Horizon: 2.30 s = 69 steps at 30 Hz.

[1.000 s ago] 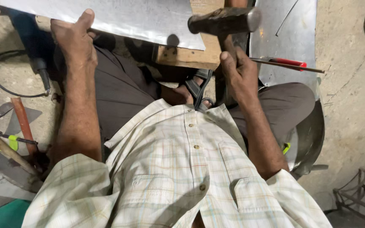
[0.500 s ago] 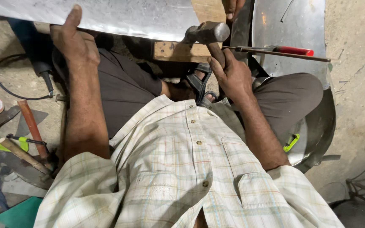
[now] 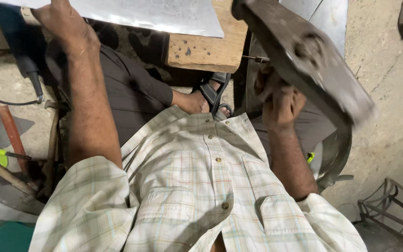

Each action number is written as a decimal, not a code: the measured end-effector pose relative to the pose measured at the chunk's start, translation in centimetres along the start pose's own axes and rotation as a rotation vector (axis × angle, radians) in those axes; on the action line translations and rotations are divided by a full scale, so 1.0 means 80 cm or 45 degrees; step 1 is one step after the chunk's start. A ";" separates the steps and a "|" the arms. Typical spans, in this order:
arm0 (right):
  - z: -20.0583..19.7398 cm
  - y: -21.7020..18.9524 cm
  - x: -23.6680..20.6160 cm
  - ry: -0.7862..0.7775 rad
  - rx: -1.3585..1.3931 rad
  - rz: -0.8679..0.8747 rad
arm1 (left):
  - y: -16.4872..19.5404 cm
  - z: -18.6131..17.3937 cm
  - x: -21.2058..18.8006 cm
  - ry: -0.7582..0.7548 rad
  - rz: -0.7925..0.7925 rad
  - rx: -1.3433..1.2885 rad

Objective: The person sits on the floor and uses a hammer to shape a curved metal sheet placed on a wooden block. They repeatedly strike the metal to form a curve, occasionally repositioning the sheet and adjusting their grip.

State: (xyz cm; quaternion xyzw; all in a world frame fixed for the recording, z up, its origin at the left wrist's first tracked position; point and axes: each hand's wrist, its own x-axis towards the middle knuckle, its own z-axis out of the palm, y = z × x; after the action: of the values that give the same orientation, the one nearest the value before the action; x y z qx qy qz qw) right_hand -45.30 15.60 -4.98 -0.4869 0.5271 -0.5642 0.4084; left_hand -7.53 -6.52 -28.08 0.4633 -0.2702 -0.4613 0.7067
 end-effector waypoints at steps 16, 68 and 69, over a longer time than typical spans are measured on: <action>0.020 0.007 0.028 -0.006 -0.211 -0.140 | -0.015 -0.038 -0.018 -0.070 0.009 -0.091; -0.006 0.034 0.026 -0.080 -0.586 -0.014 | 0.032 0.008 -0.041 -0.021 -0.081 0.370; 0.000 0.037 0.022 -0.053 -0.530 -0.087 | 0.032 0.006 -0.042 -0.024 -0.076 0.347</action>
State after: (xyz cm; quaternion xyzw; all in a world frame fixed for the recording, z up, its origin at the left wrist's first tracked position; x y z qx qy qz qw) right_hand -45.78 13.55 -7.75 -0.5900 0.6068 -0.4465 0.2904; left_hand -8.31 -3.26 -25.40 0.5586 -0.3229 -0.4455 0.6207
